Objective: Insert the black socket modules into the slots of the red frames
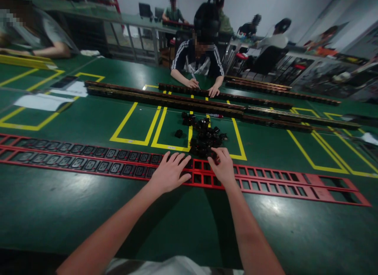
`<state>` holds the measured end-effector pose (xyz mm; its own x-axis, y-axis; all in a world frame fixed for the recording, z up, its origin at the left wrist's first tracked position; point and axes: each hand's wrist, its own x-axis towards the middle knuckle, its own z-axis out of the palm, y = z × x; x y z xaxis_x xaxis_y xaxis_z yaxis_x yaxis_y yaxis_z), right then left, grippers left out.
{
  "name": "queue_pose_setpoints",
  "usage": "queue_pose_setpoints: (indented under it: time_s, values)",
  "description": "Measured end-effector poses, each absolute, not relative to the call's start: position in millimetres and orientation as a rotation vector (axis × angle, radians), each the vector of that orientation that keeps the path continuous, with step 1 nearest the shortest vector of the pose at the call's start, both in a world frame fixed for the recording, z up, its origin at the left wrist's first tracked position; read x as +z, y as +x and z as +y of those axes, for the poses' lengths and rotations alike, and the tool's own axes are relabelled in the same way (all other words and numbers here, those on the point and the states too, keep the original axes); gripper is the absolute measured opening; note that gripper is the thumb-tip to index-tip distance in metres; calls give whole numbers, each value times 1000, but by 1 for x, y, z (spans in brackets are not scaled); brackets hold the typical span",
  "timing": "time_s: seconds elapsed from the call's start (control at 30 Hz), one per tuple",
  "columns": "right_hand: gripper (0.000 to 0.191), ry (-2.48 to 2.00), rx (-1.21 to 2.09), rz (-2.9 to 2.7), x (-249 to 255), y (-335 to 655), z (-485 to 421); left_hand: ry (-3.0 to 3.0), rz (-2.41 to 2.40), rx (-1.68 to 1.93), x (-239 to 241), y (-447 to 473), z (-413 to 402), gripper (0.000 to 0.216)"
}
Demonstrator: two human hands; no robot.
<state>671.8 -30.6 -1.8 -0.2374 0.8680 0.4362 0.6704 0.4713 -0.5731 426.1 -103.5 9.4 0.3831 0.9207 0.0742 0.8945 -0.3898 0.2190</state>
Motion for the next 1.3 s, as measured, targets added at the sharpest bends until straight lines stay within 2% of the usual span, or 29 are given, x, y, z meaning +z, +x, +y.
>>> queue_pose_setpoints:
  time_s: [0.23,0.47,0.7,1.13,1.3]
  values:
    - [27,-1228,374,-1946,-1,672,-31,2511,1647,275,11,426,-104,66]
    - [36,-1332,398,-1936,-6,673,-30,2516,1653,293,14,426,-104,64]
    - [46,-1233,371,-2007,0,672,-31,2504,1645,299,13,426,-103,63]
    - [45,-1255,333,-2017,2,672,-34,2517,1645,302,15,426,-103,63]
    - [38,-1280,314,-2003,2,672,-36,2530,1653,294,14,427,-103,62]
